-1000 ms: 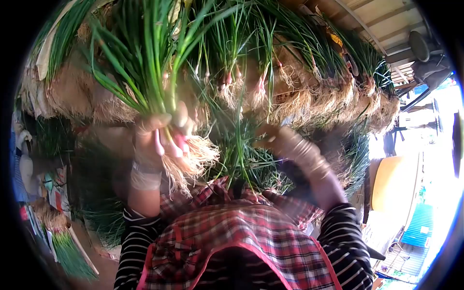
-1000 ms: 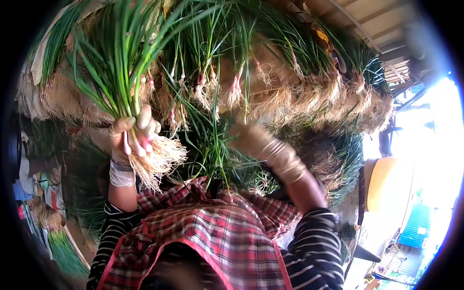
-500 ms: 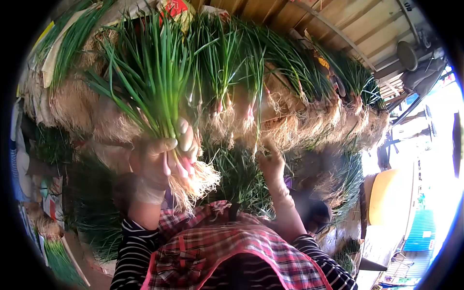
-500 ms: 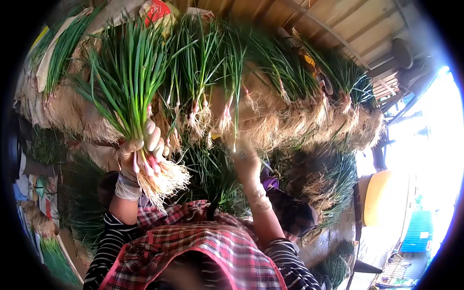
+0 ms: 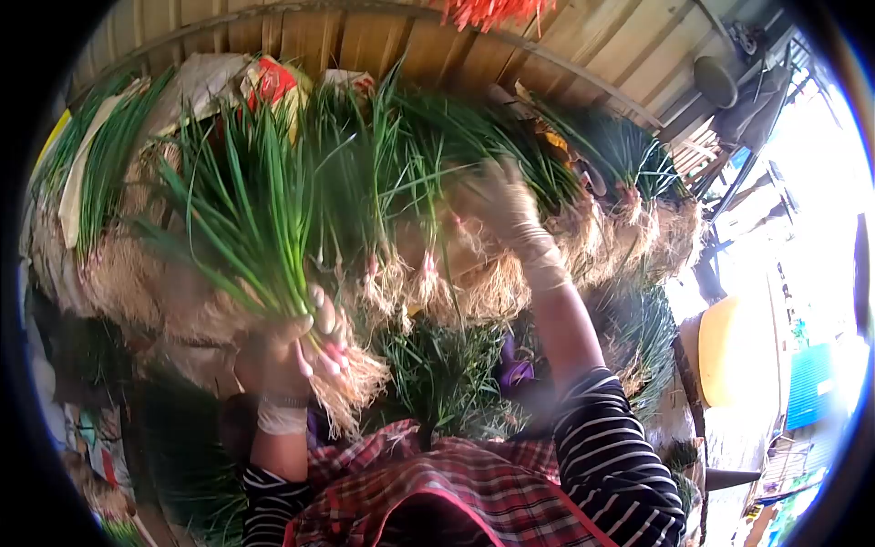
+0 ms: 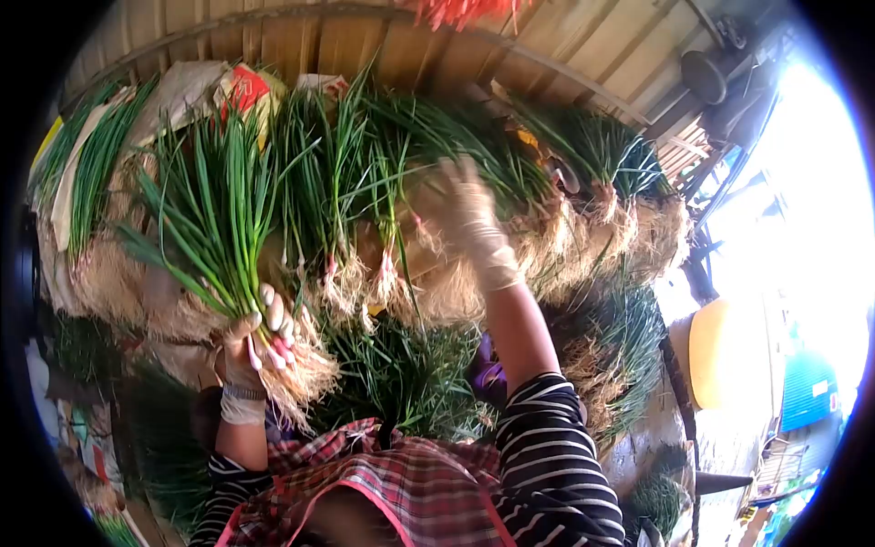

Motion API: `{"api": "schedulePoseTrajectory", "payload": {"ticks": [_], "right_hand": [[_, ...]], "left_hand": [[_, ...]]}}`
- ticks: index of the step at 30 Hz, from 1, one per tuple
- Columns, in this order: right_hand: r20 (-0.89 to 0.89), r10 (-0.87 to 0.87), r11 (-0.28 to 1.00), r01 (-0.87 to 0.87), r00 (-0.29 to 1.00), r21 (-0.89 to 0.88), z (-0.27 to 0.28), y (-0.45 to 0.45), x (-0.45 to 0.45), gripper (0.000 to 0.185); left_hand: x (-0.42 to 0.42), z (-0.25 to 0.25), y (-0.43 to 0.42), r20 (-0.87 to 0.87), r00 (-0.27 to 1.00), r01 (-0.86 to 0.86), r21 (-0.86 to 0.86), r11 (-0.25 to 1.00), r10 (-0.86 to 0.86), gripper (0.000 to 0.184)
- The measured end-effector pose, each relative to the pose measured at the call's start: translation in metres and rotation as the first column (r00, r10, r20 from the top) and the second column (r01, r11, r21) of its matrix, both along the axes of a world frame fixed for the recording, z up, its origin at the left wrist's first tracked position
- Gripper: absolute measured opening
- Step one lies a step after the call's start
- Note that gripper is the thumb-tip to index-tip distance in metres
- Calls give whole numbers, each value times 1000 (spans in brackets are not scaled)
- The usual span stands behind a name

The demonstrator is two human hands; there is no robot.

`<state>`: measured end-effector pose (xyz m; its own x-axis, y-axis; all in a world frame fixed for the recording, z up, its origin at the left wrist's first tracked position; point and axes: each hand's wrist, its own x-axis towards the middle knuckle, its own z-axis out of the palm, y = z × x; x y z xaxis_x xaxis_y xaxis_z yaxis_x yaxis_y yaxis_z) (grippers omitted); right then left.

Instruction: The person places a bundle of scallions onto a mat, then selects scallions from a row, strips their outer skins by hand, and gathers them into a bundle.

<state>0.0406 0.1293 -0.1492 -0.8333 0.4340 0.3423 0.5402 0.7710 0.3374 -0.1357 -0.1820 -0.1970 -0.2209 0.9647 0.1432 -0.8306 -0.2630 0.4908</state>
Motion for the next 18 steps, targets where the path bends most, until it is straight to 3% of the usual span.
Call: {"api": "schedulePoseTrajectory", "payload": {"ticks": [1, 3, 5, 8, 11, 15, 18], "right_hand": [[-234, -297, 926, 221, 926, -305, 16, 2, 15, 75], [6, -588, 790, 576, 809, -210, -2, 45, 51, 86], [75, -687, 642, 653, 722, -403, -11, 63, 71, 91], [-167, -561, 619, 277, 811, -735, -5, 56, 88, 95], [15, -616, 540, 436, 788, -720, -30, 64, 106, 96], [-15, -737, 532, 567, 676, -629, -40, 61, 98, 94], [-36, -649, 571, 455, 760, -684, -37, 102, 103, 79]], "left_hand": [[-1, -1, -1, -12, 1000, -3, -17, 1000, 3, 30], [-5, -5, -2, -31, 1000, 3, -15, 1000, -4, 32], [1, 2, 1, 14, 997, -70, -57, 996, 71, 31], [4, 3, 4, 2, 995, -95, -60, 994, 95, 29], [5, 2, 9, 27, 995, -95, -40, 995, 96, 27], [3, -5, 17, 38, 995, -86, -29, 996, 87, 27], [4, -3, 16, 50, 994, -96, -54, 994, 99, 28]]}}
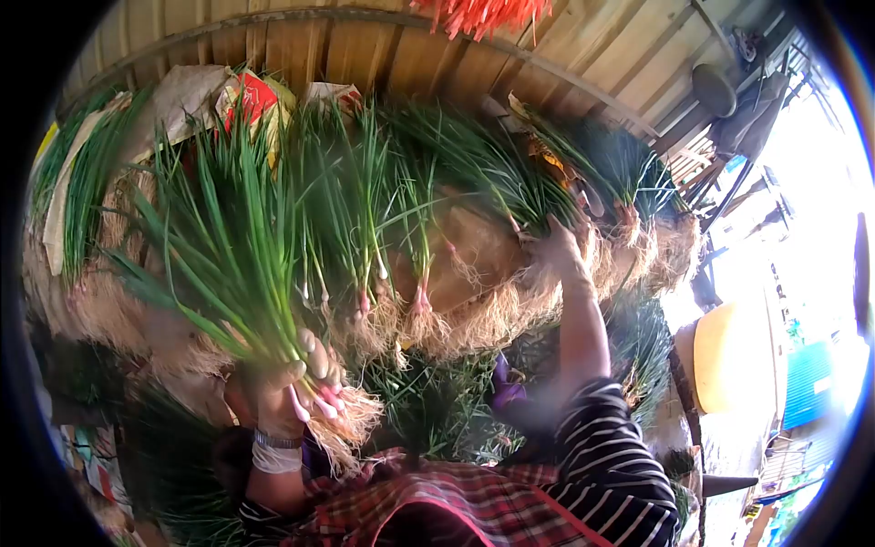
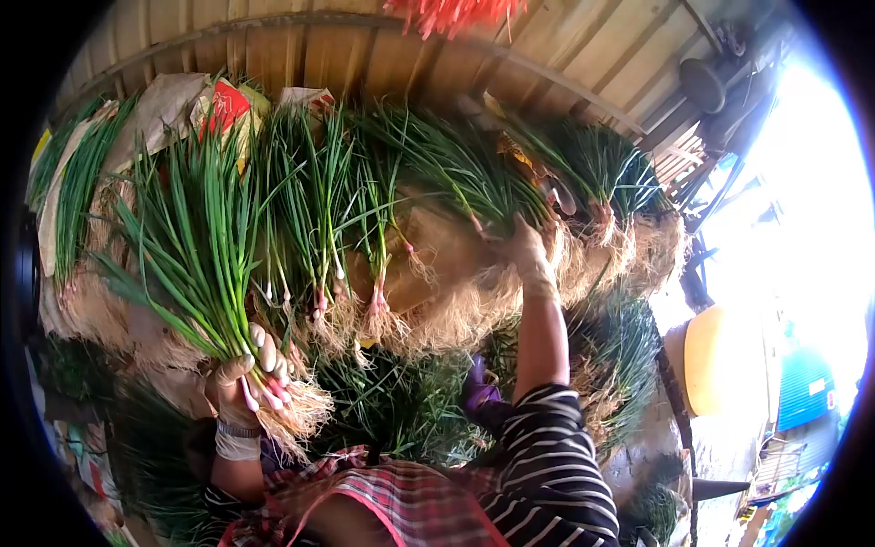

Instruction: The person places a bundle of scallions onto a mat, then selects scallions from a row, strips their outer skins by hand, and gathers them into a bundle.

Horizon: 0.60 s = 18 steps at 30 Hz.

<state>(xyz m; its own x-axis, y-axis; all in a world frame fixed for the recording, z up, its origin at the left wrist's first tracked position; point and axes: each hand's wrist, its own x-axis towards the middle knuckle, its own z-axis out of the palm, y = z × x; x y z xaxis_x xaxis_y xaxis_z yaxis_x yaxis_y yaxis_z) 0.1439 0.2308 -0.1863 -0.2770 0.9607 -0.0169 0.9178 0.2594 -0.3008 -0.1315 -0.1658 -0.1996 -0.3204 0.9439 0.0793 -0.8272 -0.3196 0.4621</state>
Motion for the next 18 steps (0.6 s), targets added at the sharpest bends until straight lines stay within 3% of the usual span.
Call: {"api": "schedulePoseTrajectory", "payload": {"ticks": [3, 5, 7, 9, 11, 12, 13, 14, 16, 17, 18], "right_hand": [[124, 235, 971, -238, 964, 12, 56, -18, -26, 59], [71, 358, 923, -364, 931, 124, 76, -12, -38, 30], [156, 219, 941, -251, 963, 228, 146, -64, -73, 23], [282, 525, 779, -587, 803, 220, 103, -13, -66, 20], [422, 631, 654, -739, 651, 161, 103, -15, -67, 20], [502, 613, 649, -751, 610, 122, 136, -48, -79, 20], [159, 626, 753, -645, 763, 128, 153, -72, -78, 21], [-224, 566, 824, -554, 794, 119, 169, -95, -78, 21], [-425, 623, 767, -621, 657, 165, 161, -102, -74, 19], [-518, 635, 739, -645, 573, 194, 155, -104, -72, 18], [-434, 580, 799, -586, 689, 137, 140, -111, -82, 15]], "left_hand": [[0, -2, -2, 17, 1000, 6, -2, 1000, -6, 28], [0, 4, -4, 11, 1000, -2, -12, 1000, 2, 28], [2, 9, -7, 43, 999, -12, -32, 999, 14, 29], [-2, 4, -10, 0, 1000, 12, -64, 998, -12, 30], [2, 7, -9, -61, 998, -22, -73, 997, 18, 34], [2, 9, -12, -39, 999, -3, -89, 996, -1, 33], [0, 4, -11, -26, 1000, 3, -86, 996, -5, 31], [0, 1, -11, -26, 999, 16, -61, 998, -18, 30], [-2, -1, -11, -13, 998, 60, -50, 997, -61, 29], [-4, -6, -10, 94, 985, 148, -26, 989, -145, 27], [-3, -5, -8, 103, 983, 153, -17, 988, -150, 27]]}}
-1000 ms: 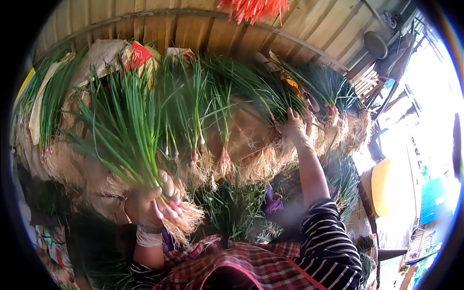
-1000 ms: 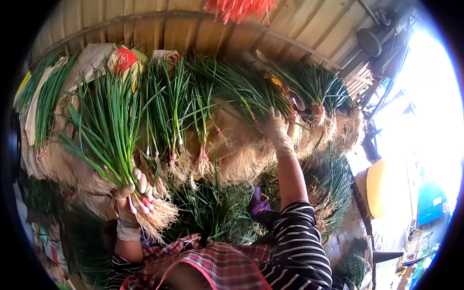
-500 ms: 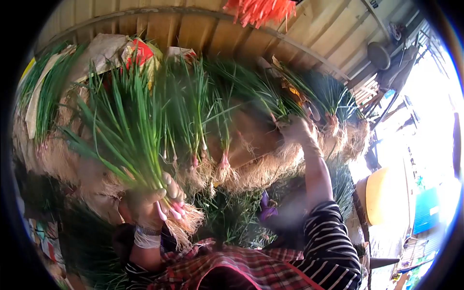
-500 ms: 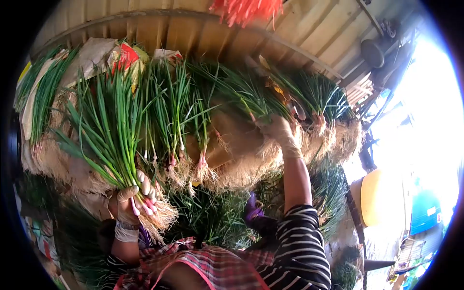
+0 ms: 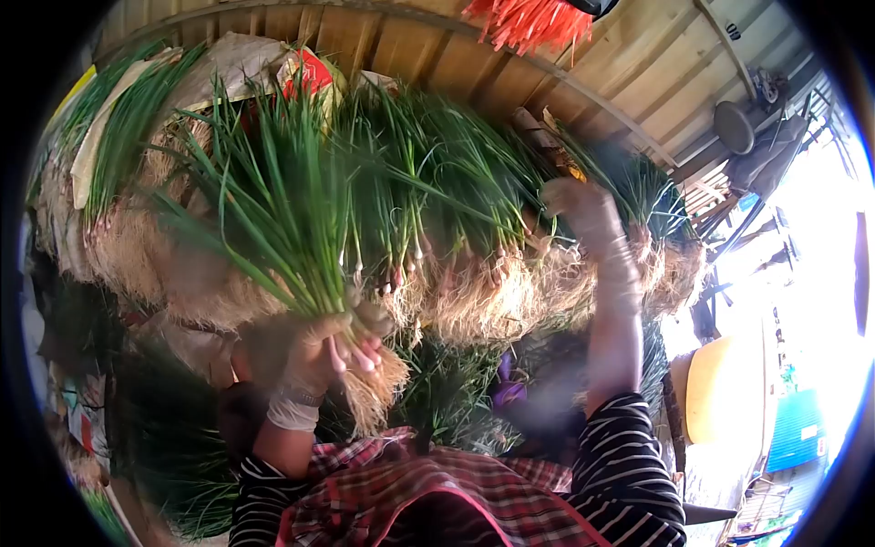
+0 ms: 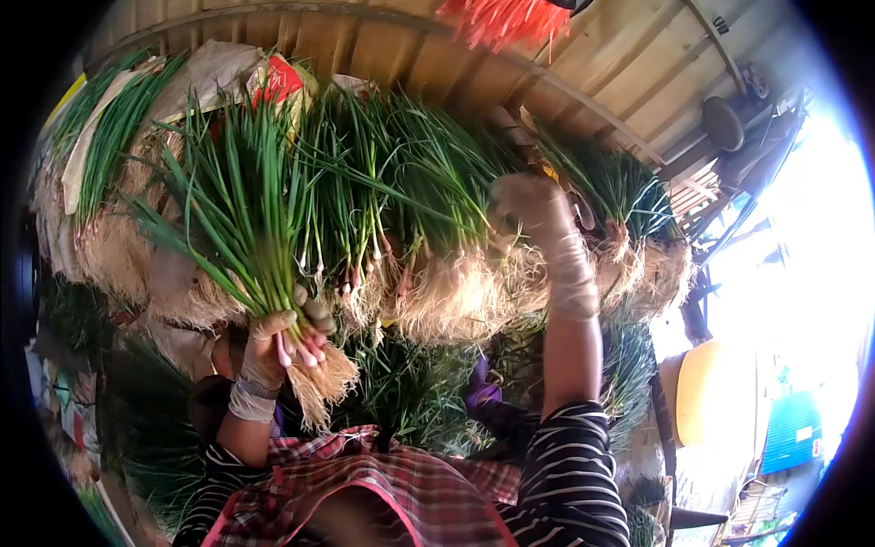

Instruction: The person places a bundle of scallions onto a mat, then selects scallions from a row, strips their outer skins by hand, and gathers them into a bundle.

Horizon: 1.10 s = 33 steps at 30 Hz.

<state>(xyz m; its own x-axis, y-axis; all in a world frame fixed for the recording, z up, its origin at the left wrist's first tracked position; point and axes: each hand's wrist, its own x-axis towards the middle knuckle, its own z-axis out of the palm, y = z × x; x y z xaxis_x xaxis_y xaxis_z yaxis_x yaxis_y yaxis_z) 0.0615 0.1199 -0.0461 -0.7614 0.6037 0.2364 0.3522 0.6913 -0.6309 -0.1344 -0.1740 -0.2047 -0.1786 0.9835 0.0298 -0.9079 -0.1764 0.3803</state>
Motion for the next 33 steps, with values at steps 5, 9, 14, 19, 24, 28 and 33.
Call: {"api": "schedulePoseTrajectory", "payload": {"ticks": [5, 9, 14, 19, 24, 28, 33], "right_hand": [[393, -68, 939, -74, 917, 336, -104, -22, -67, 20], [727, -328, 933, 85, 603, 351, -93, -11, -90, 20], [220, -265, 963, 245, 939, 113, -45, -11, -127, 32], [215, -245, 899, 305, 945, -314, -126, -52, -188, 65], [145, -10, 922, 65, 989, -382, -191, -76, -240, 66], [73, -164, 945, 178, 984, -275, -118, -87, -157, 48], [320, -367, 892, 234, 873, 386, -148, -9, -21, 58]], "left_hand": [[7, -8, 5, 58, 995, 81, 2, 997, -81, 28], [8, -11, 3, 37, 998, 44, -70, 997, -42, 30], [9, -7, 6, -8, 999, 49, -90, 995, -50, 32], [14, -4, 9, -41, 999, 4, -134, 991, -9, 33], [12, 1, 10, -3, 1000, 17, 16, 1000, -17, 37], [6, 2, 7, -27, 1000, -16, 22, 1000, 17, 37], [6, -1, 8, -25, 999, -27, 16, 1000, 27, 36]]}}
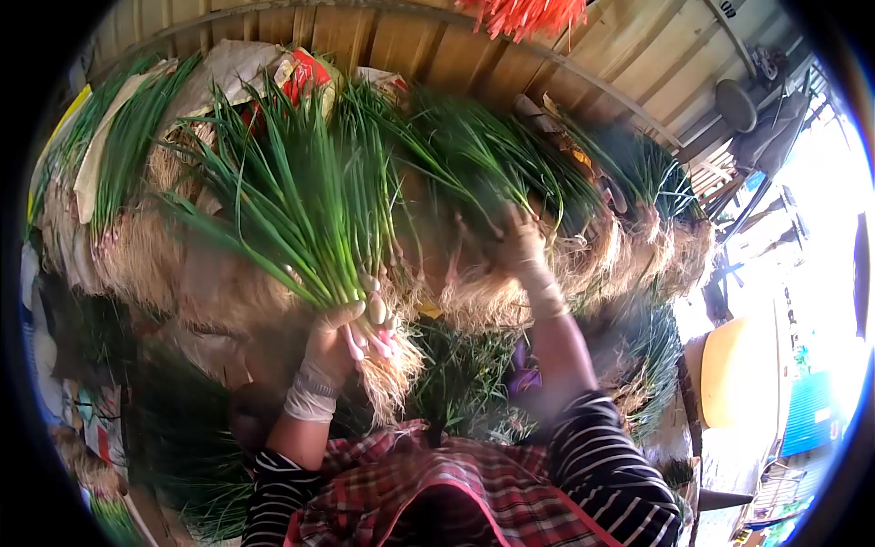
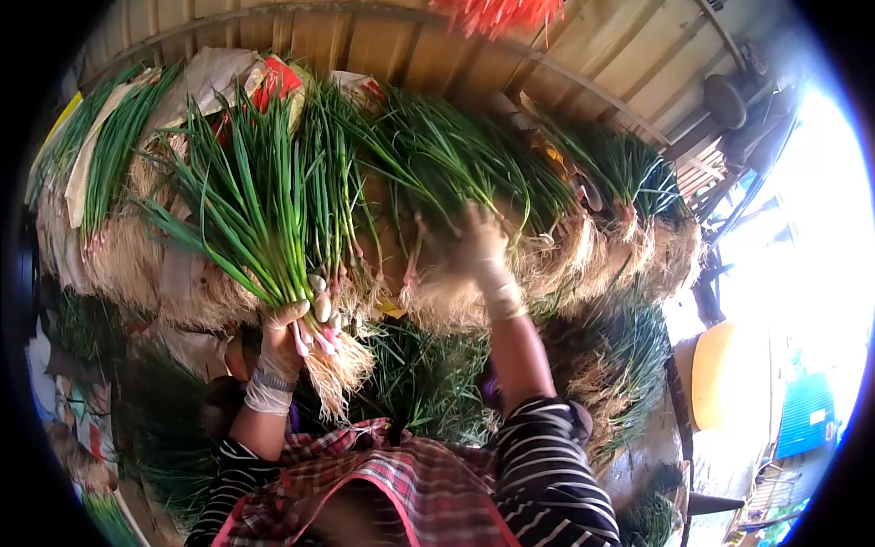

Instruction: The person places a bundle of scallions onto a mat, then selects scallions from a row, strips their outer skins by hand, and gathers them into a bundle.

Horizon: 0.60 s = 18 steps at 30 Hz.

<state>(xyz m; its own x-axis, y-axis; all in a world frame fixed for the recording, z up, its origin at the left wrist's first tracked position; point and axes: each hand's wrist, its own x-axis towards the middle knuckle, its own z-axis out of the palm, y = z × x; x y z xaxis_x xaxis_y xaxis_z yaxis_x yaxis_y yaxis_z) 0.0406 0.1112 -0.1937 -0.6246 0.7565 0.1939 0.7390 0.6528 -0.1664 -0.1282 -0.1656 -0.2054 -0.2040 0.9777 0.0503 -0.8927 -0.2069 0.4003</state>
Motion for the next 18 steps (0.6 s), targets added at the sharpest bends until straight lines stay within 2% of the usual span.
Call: {"api": "schedulePoseTrajectory", "payload": {"ticks": [1, 2, 4, 5, 7, 8, 9, 10, 11, 12, 13, 14, 15, 18], "right_hand": [[-56, -114, 982, 104, 992, -159, 22, 1, 6, 54], [-109, -214, 957, 186, 971, -223, 27, 16, 12, 39], [-157, -205, 975, 187, 966, -121, 50, 52, 20, 32], [-238, -97, 993, 111, 966, 47, 55, 71, 22, 30], [-572, 92, 958, -229, 815, -172, 43, 79, 17, 30], [-322, 152, 953, -225, 935, -204, 61, 44, 7, 33], [-37, 247, 945, -249, 968, -212, 79, 8, -4, 37], [212, 354, 925, -308, 911, -224, 98, -28, -14, 41], [-95, 326, 883, -338, 941, -326, 85, -25, -3, 43], [-347, 248, 833, -382, 905, -400, 80, -17, 8, 42], [-573, 155, 771, -461, 804, -438, 75, -9, 20, 41], [-728, 48, 718, -531, 683, -451, 79, -10, 23, 39], [-773, -77, 725, -497, 630, -478, 87, -24, 29, 32], [-495, 27, 901, -235, 869, -364, 74, -20, 23, 27]], "left_hand": [[0, -4, 2, -2, 1000, 3, 12, 1000, -3, 35], [-1, -10, 3, -20, 1000, -1, 17, 1000, 2, 38], [0, -9, 1, -30, 999, -20, -20, 1000, 20, 38], [-1, -10, 2, -36, 999, -22, -15, 1000, 22, 37], [-1, -14, 2, -40, 999, -24, -12, 1000, 24, 37], [0, -14, 3, -14, 1000, -25, -34, 999, 24, 35], [1, -13, 3, -3, 1000, -4, -31, 999, 4, 34], [0, -13, 3, 5, 1000, 20, -29, 999, -20, 34], [1, -14, 3, -18, 1000, -5, -42, 999, 4, 33], [1, -14, 3, -13, 1000, 12, -51, 999, -13, 33], [1, -13, 3, -6, 1000, 28, -60, 998, -28, 32], [2, -12, 2, 3, 999, 42, -70, 997, -42, 32], [3, -12, 0, -3, 999, 33, -79, 996, -33, 32], [3, -18, 0, -9, 999, 47, -70, 996, -48, 35]]}}
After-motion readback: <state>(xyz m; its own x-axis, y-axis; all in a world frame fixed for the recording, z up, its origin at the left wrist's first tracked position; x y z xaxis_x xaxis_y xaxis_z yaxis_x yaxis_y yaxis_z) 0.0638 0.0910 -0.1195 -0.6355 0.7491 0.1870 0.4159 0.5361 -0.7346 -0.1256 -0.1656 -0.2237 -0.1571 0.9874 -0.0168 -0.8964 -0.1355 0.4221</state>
